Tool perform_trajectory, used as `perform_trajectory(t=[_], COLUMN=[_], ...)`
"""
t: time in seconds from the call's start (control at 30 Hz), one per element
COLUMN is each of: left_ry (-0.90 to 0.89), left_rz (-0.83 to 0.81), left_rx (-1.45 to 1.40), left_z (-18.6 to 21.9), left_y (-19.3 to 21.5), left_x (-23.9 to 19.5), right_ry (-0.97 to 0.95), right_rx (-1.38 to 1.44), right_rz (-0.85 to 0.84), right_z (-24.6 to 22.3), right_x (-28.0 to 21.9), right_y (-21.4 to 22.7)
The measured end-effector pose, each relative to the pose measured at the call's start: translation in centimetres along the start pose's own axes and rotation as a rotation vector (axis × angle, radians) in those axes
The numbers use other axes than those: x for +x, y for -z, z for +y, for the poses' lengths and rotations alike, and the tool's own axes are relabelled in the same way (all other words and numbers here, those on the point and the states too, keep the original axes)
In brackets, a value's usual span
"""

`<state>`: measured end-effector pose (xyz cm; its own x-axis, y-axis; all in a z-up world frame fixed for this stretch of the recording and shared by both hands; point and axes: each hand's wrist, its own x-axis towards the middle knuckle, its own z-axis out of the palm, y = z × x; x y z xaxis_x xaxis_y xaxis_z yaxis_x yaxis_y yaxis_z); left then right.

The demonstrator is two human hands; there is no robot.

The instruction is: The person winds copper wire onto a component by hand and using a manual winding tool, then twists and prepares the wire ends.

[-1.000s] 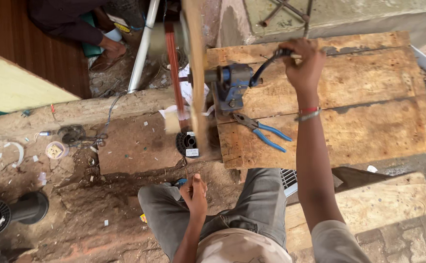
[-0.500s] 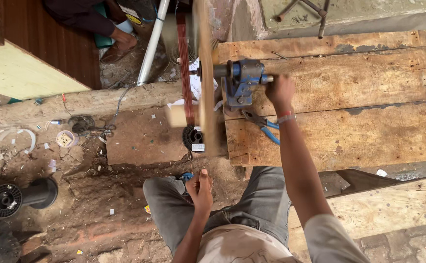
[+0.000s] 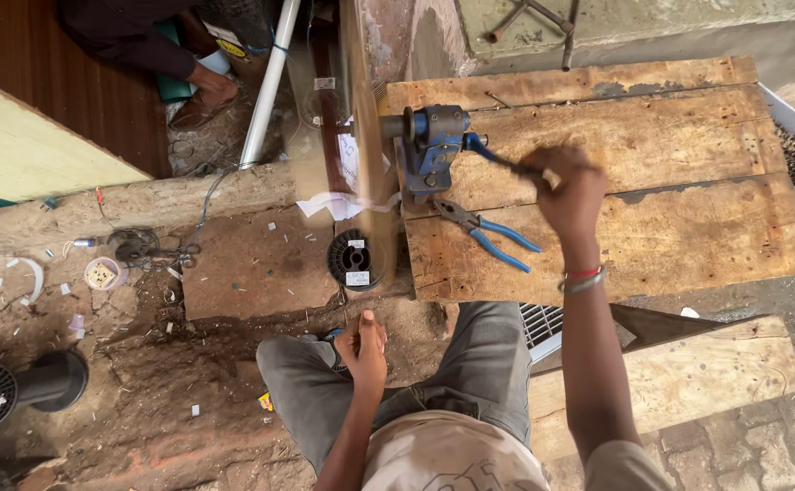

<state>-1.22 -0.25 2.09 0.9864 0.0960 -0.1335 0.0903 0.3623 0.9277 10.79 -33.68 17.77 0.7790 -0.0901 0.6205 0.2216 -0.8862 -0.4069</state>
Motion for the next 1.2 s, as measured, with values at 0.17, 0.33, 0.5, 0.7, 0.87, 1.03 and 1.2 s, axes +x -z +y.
perform_trajectory(t=[0.17, 0.33, 0.5, 0.7, 0.87, 1.03, 1.2], left_ry=[-0.020, -0.043, -0.114, -0.063, -0.058, -0.053, -0.109], left_rz=[0.021, 0.022, -0.011, 0.039, 0.029, -0.002, -0.012], left_rx=[0.000, -0.006, -0.078, -0.008, -0.053, -0.095, -0.021], left_z=[-1.1, -1.8, -2.4, -1.1, -0.9, -0.6, -0.1], left_y=[0.5, 0.5, -0.6, -0.7, -0.3, -0.4, -0.3], left_x=[0.1, 0.9, 1.5, 1.5, 1.2, 1.0, 0.6], right_ry=[0.042, -0.036, -0.199, -0.099, -0.198, -0.027, -0.026], right_rx=[0.050, 0.008, -0.218, -0.464, -0.279, -0.227, -0.082], right_rz=[0.133, 0.095, -0.043, -0.091, -0.317, -0.179, -0.027], right_z=[2.5, 7.6, 12.9, 12.8, 5.7, 1.3, 1.4], right_x=[5.6, 10.0, 7.4, -1.4, -6.8, -6.3, -1.7], right_y=[-2.6, -9.4, -17.6, -19.5, -11.8, -4.3, -0.9])
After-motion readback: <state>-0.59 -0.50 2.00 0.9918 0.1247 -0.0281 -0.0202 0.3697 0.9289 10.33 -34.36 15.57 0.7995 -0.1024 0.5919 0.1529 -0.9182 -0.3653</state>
